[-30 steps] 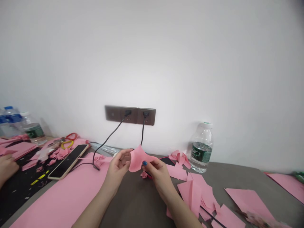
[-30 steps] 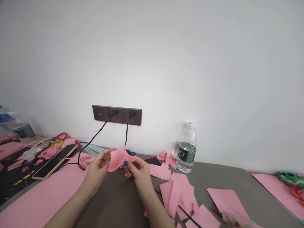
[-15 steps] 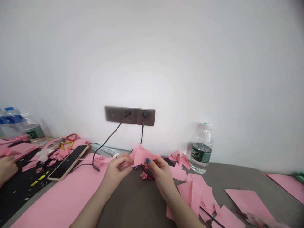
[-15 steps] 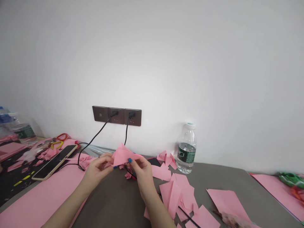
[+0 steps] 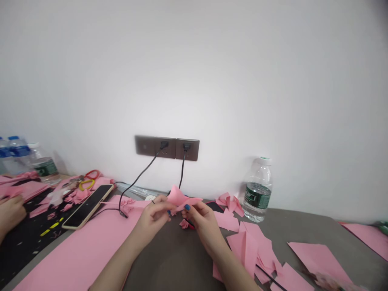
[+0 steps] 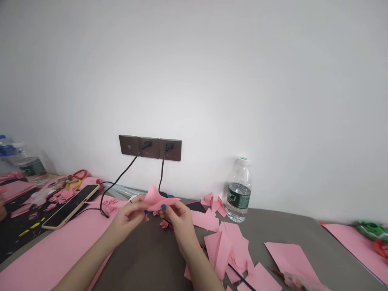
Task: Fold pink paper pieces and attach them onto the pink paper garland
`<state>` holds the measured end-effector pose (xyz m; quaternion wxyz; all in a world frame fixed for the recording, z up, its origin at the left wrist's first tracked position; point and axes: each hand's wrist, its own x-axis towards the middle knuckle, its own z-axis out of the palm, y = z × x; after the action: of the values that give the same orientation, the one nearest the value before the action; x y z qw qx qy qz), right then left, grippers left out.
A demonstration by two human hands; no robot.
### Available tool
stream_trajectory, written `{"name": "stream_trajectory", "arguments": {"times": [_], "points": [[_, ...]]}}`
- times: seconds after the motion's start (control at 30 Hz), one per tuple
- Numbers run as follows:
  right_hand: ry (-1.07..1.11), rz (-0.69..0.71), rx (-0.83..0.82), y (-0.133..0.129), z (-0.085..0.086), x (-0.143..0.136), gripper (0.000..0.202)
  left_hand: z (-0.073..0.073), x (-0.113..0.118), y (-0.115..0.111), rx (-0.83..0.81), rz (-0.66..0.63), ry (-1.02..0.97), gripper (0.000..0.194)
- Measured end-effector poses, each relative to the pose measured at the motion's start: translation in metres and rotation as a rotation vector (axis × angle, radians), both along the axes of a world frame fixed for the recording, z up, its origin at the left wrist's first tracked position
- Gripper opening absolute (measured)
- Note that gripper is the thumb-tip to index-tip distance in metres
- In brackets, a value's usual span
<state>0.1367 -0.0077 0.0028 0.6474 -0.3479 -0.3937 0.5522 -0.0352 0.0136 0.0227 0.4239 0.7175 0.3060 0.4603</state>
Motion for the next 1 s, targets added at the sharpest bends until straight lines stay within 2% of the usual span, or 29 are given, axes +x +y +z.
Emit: {"name": "stream_trajectory", "arguments": {"times": [0.13,0.2,0.3,0.43,0.6,0.73,1.0], "points": [[-0.089,-0.015,0.019,-0.003,0.003,0.000,0.025,0.004,-0.003,0.000,0.128,0.019,0.125,0.030],[-0.132,-0.002,0.034,-0.003,0.004,0.000,0.024,0.006,-0.003,0.000,0.140,0.020,0.131,0.029],[-0.156,0.012,0.058,-0.003,0.004,-0.001,0.023,0.006,-0.002,0.000,0.064,0.026,0.086,0.025],[-0.179,0.022,0.068,-0.002,0.003,-0.002,0.022,0.003,0.003,-0.001,-0.090,0.079,-0.114,0.035],[-0.204,0.004,0.086,0.000,0.000,-0.004,0.025,-0.001,0.013,-0.005,-0.207,0.085,-0.210,0.015],[-0.209,0.036,0.123,0.000,-0.001,-0.007,0.025,-0.004,0.019,-0.008,-0.322,0.118,-0.300,0.019],[-0.183,0.010,0.107,0.003,-0.007,-0.010,0.033,-0.007,0.025,-0.011,-0.374,0.091,-0.358,0.024]]}}
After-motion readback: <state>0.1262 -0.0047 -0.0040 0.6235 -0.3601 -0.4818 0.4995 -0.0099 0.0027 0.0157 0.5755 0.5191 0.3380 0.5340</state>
